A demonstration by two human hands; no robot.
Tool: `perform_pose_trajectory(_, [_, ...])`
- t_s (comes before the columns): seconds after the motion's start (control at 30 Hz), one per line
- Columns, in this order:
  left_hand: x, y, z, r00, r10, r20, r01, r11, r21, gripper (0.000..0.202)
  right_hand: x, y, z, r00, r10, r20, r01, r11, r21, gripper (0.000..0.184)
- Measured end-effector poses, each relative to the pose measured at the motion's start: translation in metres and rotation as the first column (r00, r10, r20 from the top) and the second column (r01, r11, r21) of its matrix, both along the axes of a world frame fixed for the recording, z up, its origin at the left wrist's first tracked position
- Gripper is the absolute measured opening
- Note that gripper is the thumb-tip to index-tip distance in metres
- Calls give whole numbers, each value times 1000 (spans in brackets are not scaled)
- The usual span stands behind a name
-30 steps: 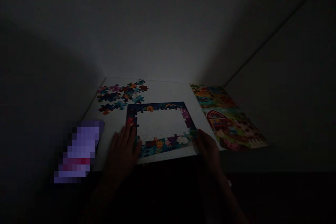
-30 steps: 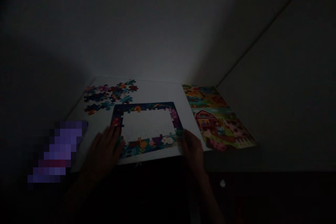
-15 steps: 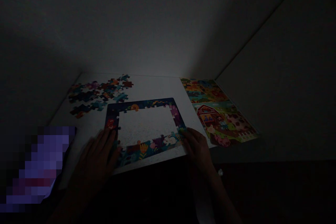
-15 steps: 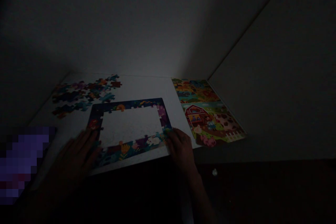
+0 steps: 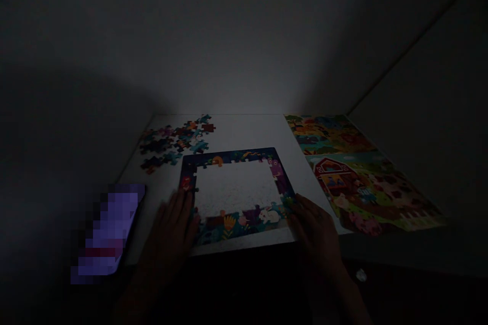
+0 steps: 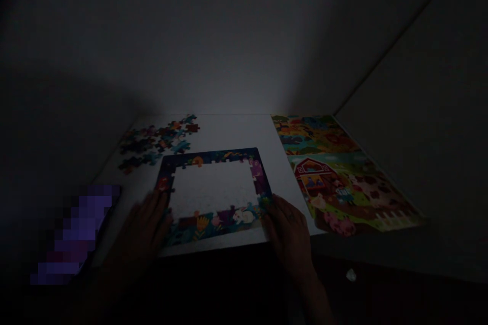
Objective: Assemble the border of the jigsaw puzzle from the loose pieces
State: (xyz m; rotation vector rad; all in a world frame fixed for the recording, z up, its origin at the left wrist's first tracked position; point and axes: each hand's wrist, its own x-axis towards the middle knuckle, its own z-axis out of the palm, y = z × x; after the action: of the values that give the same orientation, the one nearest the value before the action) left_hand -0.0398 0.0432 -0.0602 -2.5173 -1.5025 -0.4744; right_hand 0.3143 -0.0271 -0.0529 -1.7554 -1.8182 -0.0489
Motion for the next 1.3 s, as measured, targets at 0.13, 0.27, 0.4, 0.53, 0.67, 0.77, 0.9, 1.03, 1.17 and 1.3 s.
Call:
perform_pose_trajectory(0.13, [3,0,2,999,28,-27,-28,1000,-2,56,4,-1,-5,999,27,-34,-27,1000,-4,28])
perform_pose_trajectory(0.27, [3,-1,4,999,21,-30,-23,998,-51,56,7,-1,-9,998,37,-43,-38,999,-4,32])
perform_pose_trajectory(0.4, [6,-2,3,998,60,7,-60,997,-56,54,9,0,-10,998,49,-31,-50,998,-30,35])
perform_pose_trajectory(0.53, [9,-4,5,996,79,34,-78,997,-31,52,11,5,-9,998,70,-5,-70,998,1,33])
perform_pose_trajectory(0.67, [9,-5,8,996,68,57,-67,997,-25,52,15,20,-3,994,107,32,-109,993,38,32])
perform_pose_trajectory(0.77, [9,-5,9,995,76,68,-74,997,-36,52,12,39,4,990,131,47,-135,988,81,33])
perform_pose_trajectory(0.9, [10,-5,9,992,84,93,-76,993,-91,53,-6,73,16,992,126,-10,-126,992,17,33])
perform_pose_trajectory(1.03, [8,-4,12,984,105,144,-87,988,-125,53,-36,114,28,978,194,-78,-200,977,-69,32])
perform_pose_trajectory(1.17, [3,9,20,972,123,199,-88,980,-176,47,-64,155,42,956,267,-118,-286,939,-189,27])
perform_pose_trajectory(1.3, [4,24,23,939,190,286,-146,975,-168,40,-88,191,53,951,288,-114,-309,899,-310,22])
